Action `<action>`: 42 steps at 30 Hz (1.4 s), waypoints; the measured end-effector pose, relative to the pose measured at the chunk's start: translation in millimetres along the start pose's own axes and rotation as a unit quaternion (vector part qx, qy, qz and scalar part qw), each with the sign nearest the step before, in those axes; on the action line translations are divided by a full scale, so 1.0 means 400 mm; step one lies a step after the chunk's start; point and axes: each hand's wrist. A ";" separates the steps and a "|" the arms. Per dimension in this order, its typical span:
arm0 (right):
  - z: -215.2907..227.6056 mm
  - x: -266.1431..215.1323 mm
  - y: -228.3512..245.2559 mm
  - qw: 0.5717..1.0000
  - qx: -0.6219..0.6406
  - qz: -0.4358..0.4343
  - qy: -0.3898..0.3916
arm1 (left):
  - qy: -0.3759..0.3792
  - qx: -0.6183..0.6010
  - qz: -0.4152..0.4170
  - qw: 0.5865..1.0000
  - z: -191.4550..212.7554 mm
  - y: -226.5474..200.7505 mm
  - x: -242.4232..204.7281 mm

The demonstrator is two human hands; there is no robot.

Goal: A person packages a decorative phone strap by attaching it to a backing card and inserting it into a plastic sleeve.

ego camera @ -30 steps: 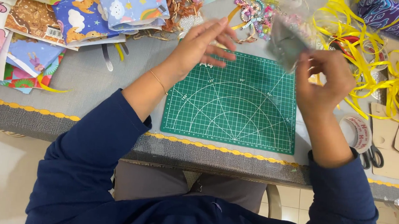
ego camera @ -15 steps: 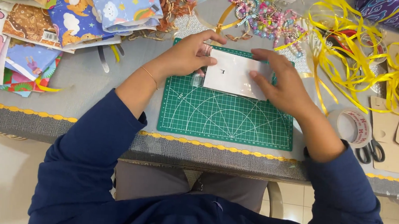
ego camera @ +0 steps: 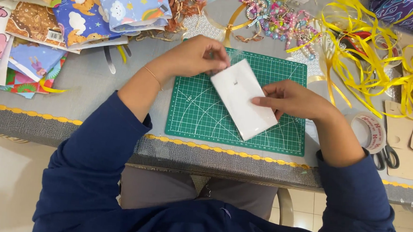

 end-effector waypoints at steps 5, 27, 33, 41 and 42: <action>-0.031 -0.008 -0.001 0.972 -0.159 0.036 -0.170 | -0.095 0.008 -0.052 0.994 -0.030 0.021 0.013; -0.101 0.124 0.014 0.788 -0.346 0.385 -0.334 | -0.142 -0.073 0.015 0.987 -0.060 0.018 0.028; -0.100 0.116 0.011 0.838 -0.171 0.366 -0.367 | -0.080 -0.117 0.043 0.989 -0.032 0.004 0.017; -0.024 0.148 -0.048 0.919 0.153 0.264 -0.248 | -0.081 -0.114 -0.094 0.986 -0.049 0.029 0.022; -0.018 0.145 -0.047 0.921 0.187 0.258 -0.225 | -0.089 -0.112 -0.117 0.983 -0.049 0.026 0.019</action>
Point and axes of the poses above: each hand's wrist, its own x-axis towards the middle knuckle, its own z-axis out of the back of the hand, y = z × x, and after that the axes turned 3 degrees about -z, right-handed
